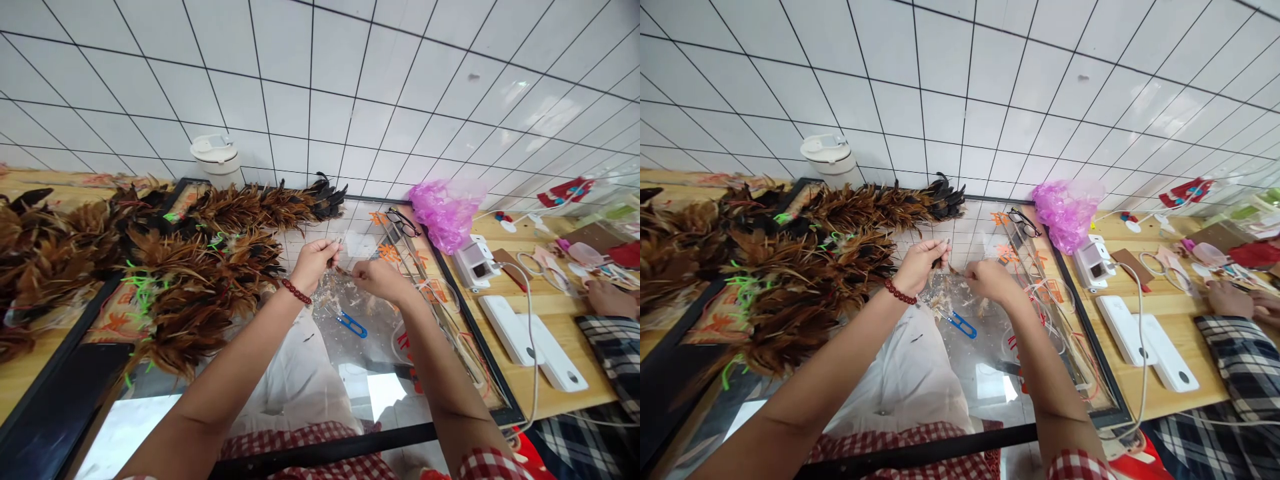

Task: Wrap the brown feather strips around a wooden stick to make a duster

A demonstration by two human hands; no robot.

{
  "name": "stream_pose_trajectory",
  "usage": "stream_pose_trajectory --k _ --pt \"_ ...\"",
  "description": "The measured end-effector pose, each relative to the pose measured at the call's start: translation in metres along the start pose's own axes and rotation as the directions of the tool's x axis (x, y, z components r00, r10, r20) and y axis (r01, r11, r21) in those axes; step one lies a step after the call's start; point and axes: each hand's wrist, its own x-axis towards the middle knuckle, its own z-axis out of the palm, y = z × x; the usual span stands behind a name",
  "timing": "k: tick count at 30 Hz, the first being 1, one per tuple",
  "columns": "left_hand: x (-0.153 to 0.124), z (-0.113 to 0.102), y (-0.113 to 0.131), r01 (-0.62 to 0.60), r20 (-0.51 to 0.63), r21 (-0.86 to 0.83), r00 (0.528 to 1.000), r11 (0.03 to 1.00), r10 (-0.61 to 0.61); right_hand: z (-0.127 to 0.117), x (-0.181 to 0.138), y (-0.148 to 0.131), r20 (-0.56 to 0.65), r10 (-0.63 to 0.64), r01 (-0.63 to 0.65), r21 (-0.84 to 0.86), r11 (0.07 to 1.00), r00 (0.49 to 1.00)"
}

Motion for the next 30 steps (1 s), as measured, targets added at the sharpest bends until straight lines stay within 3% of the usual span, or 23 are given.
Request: stream_pose_trajectory --k 3,7,13,16,18,20,22,24,26,28,30 --pt "0.001 0.0 -0.005 -0.044 0.036 0.158 0.999 0.986 0.039 -0.008 -0.003 0.004 -0.12 -0.074 0.075 0.005 0.997 0.99" --pt "0.001 0.0 -0.01 -0.158 0.11 0.405 0.986 0.901 0.124 -0.015 -0.007 0.003 -0.204 -0.209 0.205 -0.044 0.978 0.956" --pt "-0.002 0.002 -0.015 -0.139 0.153 0.542 0.986 0.829 0.065 -0.014 -0.009 -0.007 -0.34 -0.186 0.202 0.014 0.979 0.922" --pt "-0.001 0.001 -0.016 -0.152 0.12 0.5 0.987 0.853 0.106 -0.012 -0.008 -0.01 -0.384 -0.052 0.086 0.072 0.994 0.922" --pt "0.001 0.001 -0.015 -0.151 0.072 0.383 0.988 0.911 0.134 -0.011 -0.007 -0.009 -0.357 0.091 -0.068 0.078 0.995 0.93" --pt "0.002 0.001 -0.014 -0.116 0.026 0.238 0.993 0.964 0.113 -0.009 -0.006 -0.006 -0.302 0.167 -0.133 0.129 0.983 0.939" --pt "0.002 0.002 -0.011 -0.077 0.013 0.139 0.997 0.987 0.076 -0.007 -0.003 -0.004 -0.294 0.164 -0.063 0.325 0.943 0.942" --pt "0.0 0.004 -0.009 -0.054 0.02 0.102 0.998 0.993 0.052 -0.005 -0.001 -0.004 -0.341 0.162 0.068 0.574 0.816 0.926" --pt "-0.002 0.006 -0.007 -0.051 0.036 0.103 0.998 0.993 0.048 -0.005 0.001 -0.005 -0.379 0.179 0.157 0.703 0.694 0.908" --pt "-0.004 0.008 -0.007 -0.052 0.061 0.113 0.997 0.992 0.045 -0.006 0.002 -0.007 -0.401 0.181 0.177 0.706 0.686 0.898" --pt "-0.005 0.009 -0.006 -0.043 0.098 0.124 0.995 0.991 0.031 -0.007 0.001 -0.009 -0.431 0.17 0.167 0.639 0.751 0.886"
